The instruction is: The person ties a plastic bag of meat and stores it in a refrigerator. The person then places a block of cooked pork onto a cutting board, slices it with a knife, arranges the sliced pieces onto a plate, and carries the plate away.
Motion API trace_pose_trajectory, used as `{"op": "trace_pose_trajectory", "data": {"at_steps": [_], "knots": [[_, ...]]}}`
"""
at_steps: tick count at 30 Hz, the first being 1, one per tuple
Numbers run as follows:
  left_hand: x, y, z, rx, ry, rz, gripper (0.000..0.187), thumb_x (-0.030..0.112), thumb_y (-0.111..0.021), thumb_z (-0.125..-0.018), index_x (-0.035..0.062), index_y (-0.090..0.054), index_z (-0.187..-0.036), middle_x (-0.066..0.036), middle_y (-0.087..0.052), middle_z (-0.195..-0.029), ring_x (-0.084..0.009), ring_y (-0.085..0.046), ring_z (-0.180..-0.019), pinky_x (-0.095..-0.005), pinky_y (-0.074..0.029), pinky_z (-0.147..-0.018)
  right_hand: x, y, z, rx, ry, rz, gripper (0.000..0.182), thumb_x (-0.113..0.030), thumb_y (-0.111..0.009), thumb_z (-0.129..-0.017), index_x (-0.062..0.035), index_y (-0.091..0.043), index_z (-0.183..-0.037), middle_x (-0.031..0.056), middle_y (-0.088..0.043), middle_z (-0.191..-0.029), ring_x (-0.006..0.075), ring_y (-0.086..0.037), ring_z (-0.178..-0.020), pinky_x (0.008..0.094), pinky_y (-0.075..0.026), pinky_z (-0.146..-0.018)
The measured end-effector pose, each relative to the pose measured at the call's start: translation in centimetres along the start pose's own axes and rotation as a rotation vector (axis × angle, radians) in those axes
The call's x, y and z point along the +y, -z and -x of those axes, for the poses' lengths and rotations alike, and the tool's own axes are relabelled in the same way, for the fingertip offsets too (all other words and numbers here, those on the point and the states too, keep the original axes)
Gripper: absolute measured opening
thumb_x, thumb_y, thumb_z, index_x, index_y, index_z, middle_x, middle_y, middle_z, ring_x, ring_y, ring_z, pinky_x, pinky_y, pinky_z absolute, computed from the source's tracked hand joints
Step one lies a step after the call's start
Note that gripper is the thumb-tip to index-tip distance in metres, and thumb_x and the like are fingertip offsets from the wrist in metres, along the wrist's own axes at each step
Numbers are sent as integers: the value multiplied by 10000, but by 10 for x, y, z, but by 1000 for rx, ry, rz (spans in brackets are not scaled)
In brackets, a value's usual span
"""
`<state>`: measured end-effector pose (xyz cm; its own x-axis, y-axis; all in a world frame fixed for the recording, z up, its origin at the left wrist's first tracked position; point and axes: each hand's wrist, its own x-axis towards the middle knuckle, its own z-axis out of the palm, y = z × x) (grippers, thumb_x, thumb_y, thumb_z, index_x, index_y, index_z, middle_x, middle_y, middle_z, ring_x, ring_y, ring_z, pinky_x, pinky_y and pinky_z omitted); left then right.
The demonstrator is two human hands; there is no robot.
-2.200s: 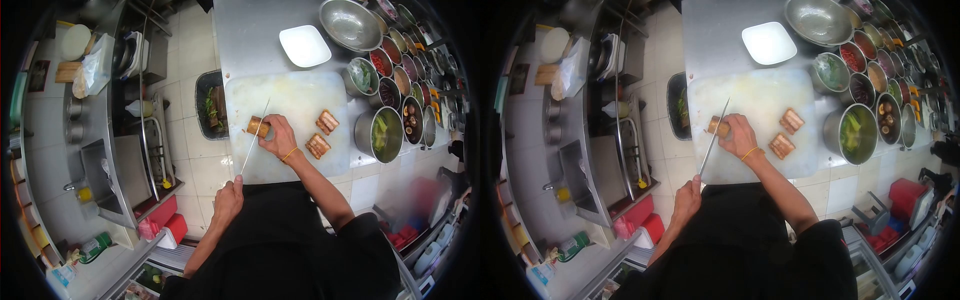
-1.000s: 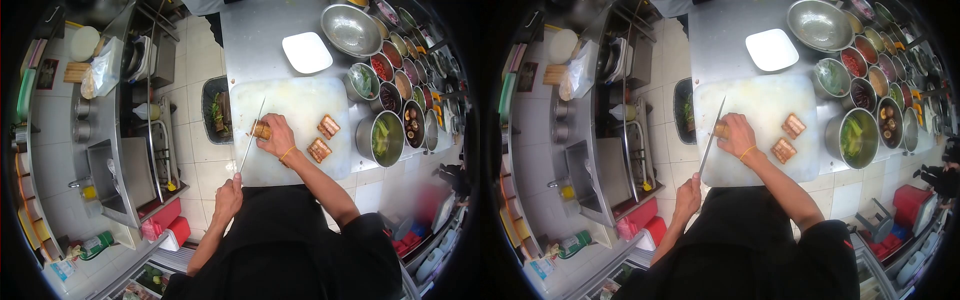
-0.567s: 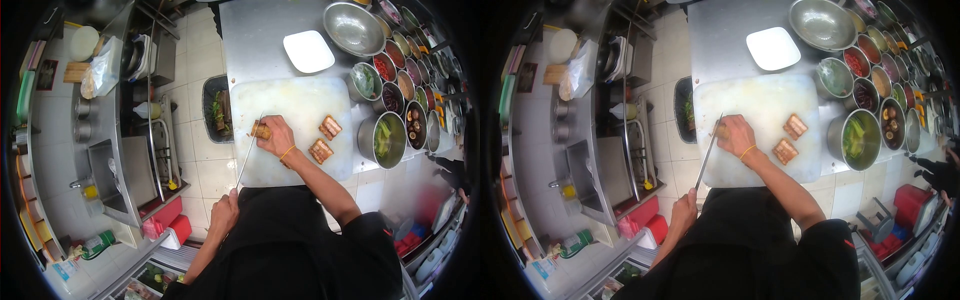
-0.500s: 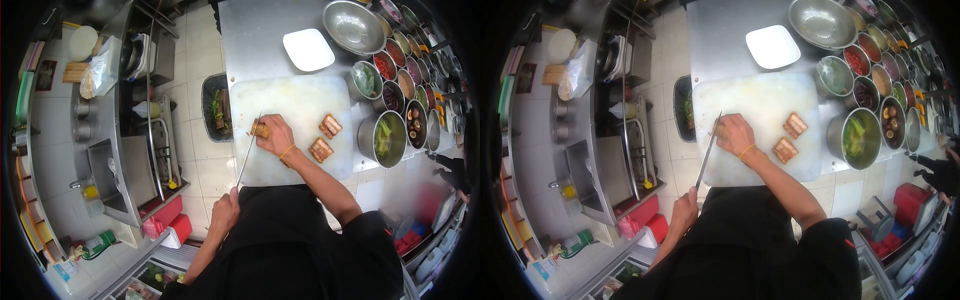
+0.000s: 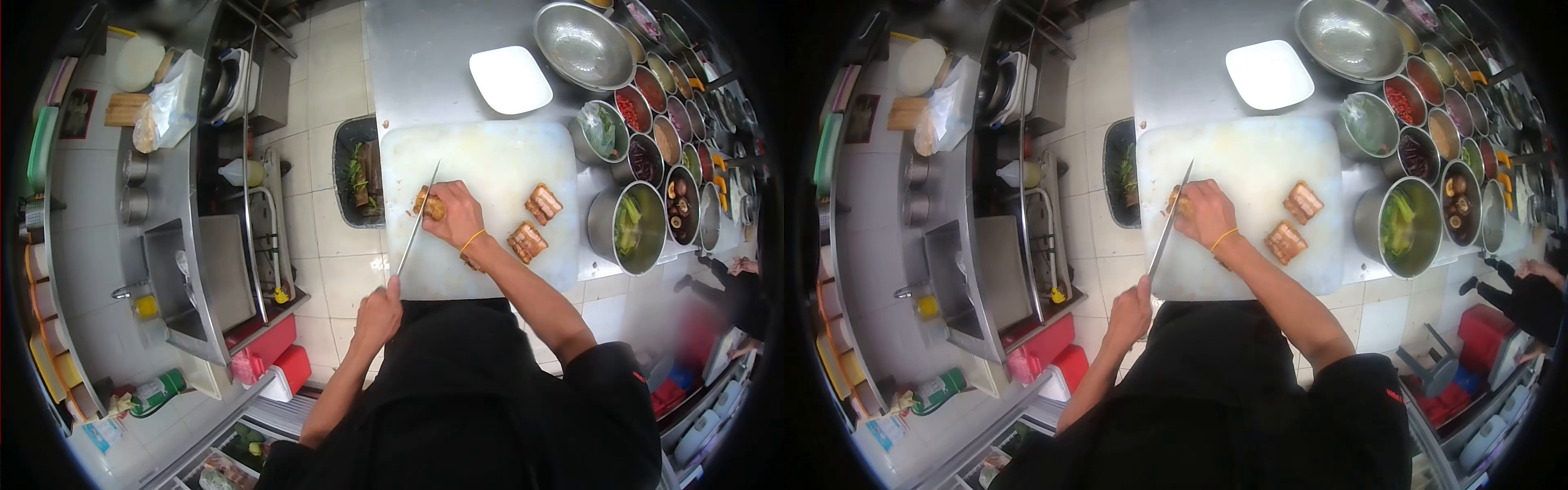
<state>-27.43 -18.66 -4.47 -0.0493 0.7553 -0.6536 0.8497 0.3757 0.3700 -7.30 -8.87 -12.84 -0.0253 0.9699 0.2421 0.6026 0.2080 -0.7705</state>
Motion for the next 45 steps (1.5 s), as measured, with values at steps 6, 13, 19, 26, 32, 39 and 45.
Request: {"op": "trace_pose_trajectory", "data": {"at_steps": [6, 13, 19, 26, 32, 39, 45], "knots": [[-8, -10, 0, 17, -2, 18, 678, 477, -288, -1010, -100, -620, -881, -390, -600, -891, -548, -571, -922, -566, -440, -848, 7, -8, 3, -6, -34, 25, 422, -155, -760, -607, -64, -595, -984, 114, -627, -951, 314, -563, -931, 418, -505, -790], [6, 3, -1, 33, 2, 94, 679, 491, -289, -1011, -94, -618, -908, -372, -609, -887, -545, -572, -916, -554, -441, -835, -4, 15, 3, -62, -85, -31, 483, -160, -762, -615, -55, -583, -1051, 126, -616, -1003, 329, -557, -992, 419, -502, -845], [9, -3, 22, 40, -12, 108, 651, 486, -314, -1011, -81, -605, -878, -370, -605, -837, -553, -571, -866, -570, -441, -791, 1, 33, 19, -84, -185, -21, 508, -152, -750, -634, -48, -560, -1094, 155, -570, -1098, 338, -537, -1048, 425, -481, -889], [14, -10, 21, 47, -23, 62, 633, 476, -331, -1011, -74, -587, -828, -371, -601, -824, -558, -567, -849, -582, -435, -775, 8, 26, 20, -40, -79, -35, 476, -127, -766, -616, -29, -583, -1044, 178, -601, -1051, 357, -571, -1000, 425, -497, -857], [6, -1, 47, -29, 52, -1, 645, 461, -308, -1012, -93, -616, -892, -376, -604, -890, -557, -560, -902, -573, -426, -841, 14, 22, 16, -13, -44, -72, 430, -104, -746, -611, -25, -588, -1003, 163, -609, -1001, 347, -570, -967, 417, -504, -826], [13, -25, -2, 22, -78, -19, 643, 438, -297, -1013, -104, -624, -895, -375, -604, -939, -554, -555, -941, -557, -424, -874, 15, 18, 15, -62, -81, -52, 433, -102, -757, -604, -22, -604, -1000, 167, -627, -990, 353, -583, -959, 410, -505, -833], [2, -22, 21, -2, -23, -18, 634, 433, -310, -1012, -102, -621, -875, -371, -608, -913, -561, -561, -906, -568, -438, -850, 19, 17, 15, -46, -42, -74, 412, -112, -748, -620, -24, -585, -989, 156, -617, -952, 346, -566, -933, 425, -501, -819]]}}
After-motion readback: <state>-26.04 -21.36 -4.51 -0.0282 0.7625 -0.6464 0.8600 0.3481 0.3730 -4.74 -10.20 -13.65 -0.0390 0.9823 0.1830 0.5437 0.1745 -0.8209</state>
